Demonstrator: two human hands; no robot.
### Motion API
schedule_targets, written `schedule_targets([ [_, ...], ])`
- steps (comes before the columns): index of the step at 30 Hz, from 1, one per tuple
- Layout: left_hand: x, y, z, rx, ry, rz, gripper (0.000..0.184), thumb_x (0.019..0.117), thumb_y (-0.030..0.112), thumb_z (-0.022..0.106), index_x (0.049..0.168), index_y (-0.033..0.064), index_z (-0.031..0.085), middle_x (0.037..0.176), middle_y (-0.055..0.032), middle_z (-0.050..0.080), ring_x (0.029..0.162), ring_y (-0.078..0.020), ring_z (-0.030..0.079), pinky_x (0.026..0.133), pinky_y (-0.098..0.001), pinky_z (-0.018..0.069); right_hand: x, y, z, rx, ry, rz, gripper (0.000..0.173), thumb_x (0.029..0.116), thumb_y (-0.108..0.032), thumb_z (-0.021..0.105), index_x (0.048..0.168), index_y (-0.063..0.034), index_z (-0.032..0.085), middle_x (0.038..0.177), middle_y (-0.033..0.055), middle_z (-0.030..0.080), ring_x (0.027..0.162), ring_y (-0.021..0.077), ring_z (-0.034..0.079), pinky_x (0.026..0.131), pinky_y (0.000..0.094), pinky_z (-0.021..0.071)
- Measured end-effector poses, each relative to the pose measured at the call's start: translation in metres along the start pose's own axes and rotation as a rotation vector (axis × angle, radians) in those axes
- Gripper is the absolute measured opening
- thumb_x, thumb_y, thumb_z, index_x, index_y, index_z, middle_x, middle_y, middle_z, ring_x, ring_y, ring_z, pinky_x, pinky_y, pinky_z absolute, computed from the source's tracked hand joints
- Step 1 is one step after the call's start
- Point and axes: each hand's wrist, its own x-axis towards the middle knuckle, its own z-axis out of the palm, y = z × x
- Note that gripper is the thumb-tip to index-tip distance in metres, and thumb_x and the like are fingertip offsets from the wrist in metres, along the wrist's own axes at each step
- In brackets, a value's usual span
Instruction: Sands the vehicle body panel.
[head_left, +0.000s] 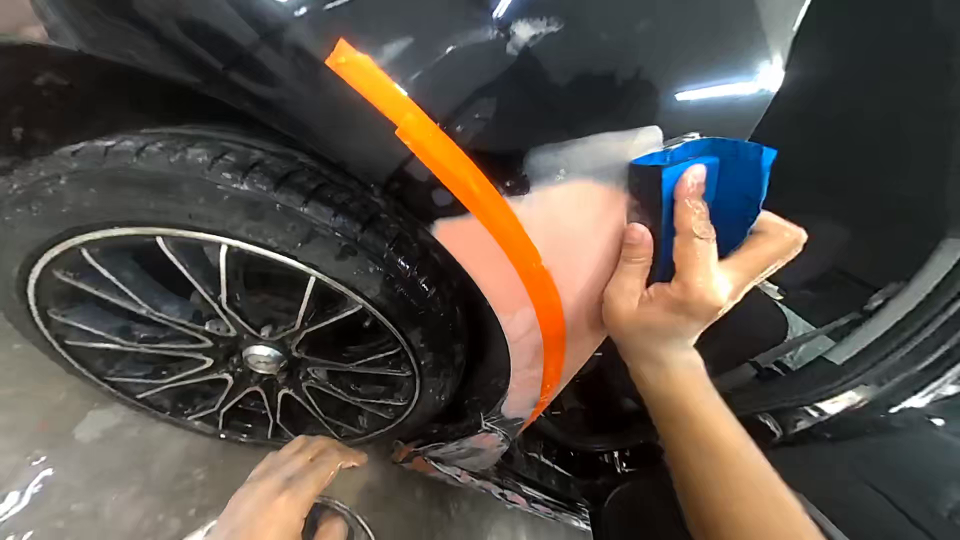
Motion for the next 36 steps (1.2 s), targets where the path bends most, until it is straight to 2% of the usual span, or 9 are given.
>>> schedule_targets([
  [4,-0.007,-0.004,-0.005,0.035,-0.029,0.030,0.035,0.0866,0.018,0.061,0.119,0.0098,0.071,0.117,-0.0135,0.072,0.112,-0.0352,0.066,0.090,-0.0580,0.0523,-0.062,-0.007,-0.011,0.085,-0.060,-0.062,0.047,0.0940,-0.033,0.069,0.138,-0.0184,0.065,0.127,0.0194,0.056,0.116,0.0304,0.054,0.098,0.0457,0.0457],
  [7,-0.005,-0.020,-0.009,0.093,-0.043,0.003,0.037,0.0844,0.020,0.063,0.119,0.0102,0.071,0.116,-0.0140,0.072,0.111,-0.0367,0.066,0.090,-0.0597,0.0519,-0.015,0.008,-0.002,0.025,-0.014,-0.075,0.046,0.0922,-0.033,0.069,0.134,-0.0141,0.069,0.120,0.0260,0.059,0.109,0.0370,0.057,0.092,0.0493,0.0488],
  [10,0.001,-0.016,-0.003,0.076,-0.014,-0.015,0.037,0.0838,0.019,0.065,0.119,0.0117,0.071,0.116,-0.0122,0.071,0.112,-0.0343,0.066,0.093,-0.0569,0.0526,0.019,-0.006,0.006,-0.016,0.019,0.063,0.050,0.0993,-0.032,0.064,0.143,-0.0088,0.061,0.126,0.0284,0.054,0.117,0.0382,0.052,0.101,0.0479,0.0429],
  [14,0.003,-0.014,-0.007,0.037,-0.018,0.022,0.035,0.0868,0.018,0.062,0.119,0.0102,0.071,0.115,-0.0137,0.072,0.111,-0.0349,0.067,0.093,-0.0572,0.0527,-0.044,-0.013,-0.006,0.090,-0.053,-0.063,0.047,0.0930,-0.033,0.070,0.137,-0.0182,0.066,0.125,0.0181,0.057,0.114,0.0293,0.056,0.097,0.0447,0.0477],
  [19,0.002,-0.011,0.005,0.077,-0.046,0.007,0.036,0.0851,0.019,0.065,0.120,0.0132,0.071,0.117,-0.0107,0.071,0.113,-0.0335,0.066,0.092,-0.0574,0.0528,0.013,-0.013,0.010,0.050,0.023,-0.010,0.048,0.0962,-0.031,0.067,0.139,-0.0092,0.065,0.122,0.0269,0.055,0.113,0.0363,0.053,0.097,0.0480,0.0441],
  [24,-0.003,-0.014,0.002,0.086,-0.071,0.012,0.036,0.0847,0.018,0.064,0.120,0.0126,0.071,0.116,-0.0114,0.072,0.111,-0.0346,0.066,0.090,-0.0580,0.0525,-0.035,-0.020,-0.003,0.110,-0.076,-0.139,0.046,0.0936,-0.034,0.070,0.137,-0.0182,0.066,0.126,0.0182,0.057,0.115,0.0295,0.056,0.097,0.0439,0.0472],
  [27,0.000,-0.019,0.009,0.131,-0.067,-0.027,0.038,0.0822,0.019,0.068,0.120,0.0147,0.071,0.118,-0.0100,0.071,0.113,-0.0346,0.066,0.090,-0.0588,0.0527,0.008,-0.017,0.008,0.052,-0.023,-0.118,0.046,0.0947,-0.033,0.069,0.136,-0.0116,0.068,0.121,0.0290,0.059,0.111,0.0397,0.056,0.095,0.0503,0.0470],
  [33,0.001,-0.015,0.005,0.149,-0.060,-0.012,0.039,0.0824,0.020,0.066,0.121,0.0167,0.071,0.118,-0.0079,0.071,0.112,-0.0324,0.066,0.087,-0.0562,0.0533,-0.028,-0.021,-0.001,0.081,-0.074,-0.159,0.046,0.0944,-0.033,0.069,0.137,-0.0155,0.066,0.125,0.0217,0.057,0.114,0.0320,0.056,0.096,0.0454,0.0466],
  [36,0.005,-0.019,0.011,0.175,-0.046,-0.008,0.041,0.0797,0.021,0.068,0.120,0.0176,0.071,0.119,-0.0068,0.071,0.113,-0.0321,0.066,0.088,-0.0563,0.0533,0.010,-0.016,0.008,0.056,-0.024,-0.147,0.047,0.0936,-0.033,0.070,0.135,-0.0107,0.068,0.119,0.0287,0.058,0.109,0.0390,0.056,0.093,0.0495,0.0468],
])
